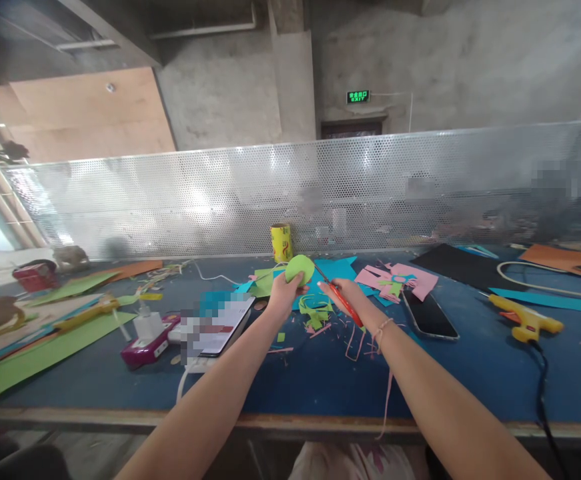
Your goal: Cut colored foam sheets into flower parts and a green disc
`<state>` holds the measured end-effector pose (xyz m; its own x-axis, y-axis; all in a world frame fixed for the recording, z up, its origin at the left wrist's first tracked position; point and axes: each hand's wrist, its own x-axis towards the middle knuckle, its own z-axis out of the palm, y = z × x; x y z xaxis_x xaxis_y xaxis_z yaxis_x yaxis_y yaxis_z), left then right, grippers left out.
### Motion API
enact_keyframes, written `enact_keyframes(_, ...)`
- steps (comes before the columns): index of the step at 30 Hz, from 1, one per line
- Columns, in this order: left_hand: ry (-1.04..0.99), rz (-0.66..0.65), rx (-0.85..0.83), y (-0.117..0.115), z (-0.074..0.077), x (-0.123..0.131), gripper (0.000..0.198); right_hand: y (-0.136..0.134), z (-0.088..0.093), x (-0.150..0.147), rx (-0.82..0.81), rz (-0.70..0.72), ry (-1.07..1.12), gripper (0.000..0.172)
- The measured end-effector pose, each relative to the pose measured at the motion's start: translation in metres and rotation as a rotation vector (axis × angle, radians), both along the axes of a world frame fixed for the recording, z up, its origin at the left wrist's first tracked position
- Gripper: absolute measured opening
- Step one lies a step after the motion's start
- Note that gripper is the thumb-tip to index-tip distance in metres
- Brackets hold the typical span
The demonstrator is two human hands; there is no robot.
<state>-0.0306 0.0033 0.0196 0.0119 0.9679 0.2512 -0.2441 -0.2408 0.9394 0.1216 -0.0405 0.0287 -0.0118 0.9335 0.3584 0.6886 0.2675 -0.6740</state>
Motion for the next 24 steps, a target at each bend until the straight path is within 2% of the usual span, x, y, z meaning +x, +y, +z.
enact_keyframes(6, 0.064, 0.004, 0.030, -0.002, 0.002, -0.001, 0.017, -0.010, 0.004, -0.001, -0.075, 0.117, 0.115, 0.042)
enact_keyframes(11, 0.042, -0.034, 0.023, -0.003, 0.001, 0.001, 0.015, -0.008, 0.003, 0.000, -0.059, 0.091, 0.102, 0.042)
enact_keyframes(16, -0.075, -0.055, -0.034, -0.004, 0.003, 0.001, 0.021, 0.000, 0.002, 0.002, -0.066, 0.033, 0.024, 0.038)
enact_keyframes(21, -0.287, 0.026, -0.123, -0.005, 0.009, -0.001, 0.028, 0.000, 0.002, 0.001, -0.016, 0.038, -0.044, 0.038)
enact_keyframes(24, -0.304, 0.055, -0.114, -0.005, 0.010, -0.002, 0.031, -0.003, 0.003, -0.001, -0.065, 0.045, -0.067, 0.037)
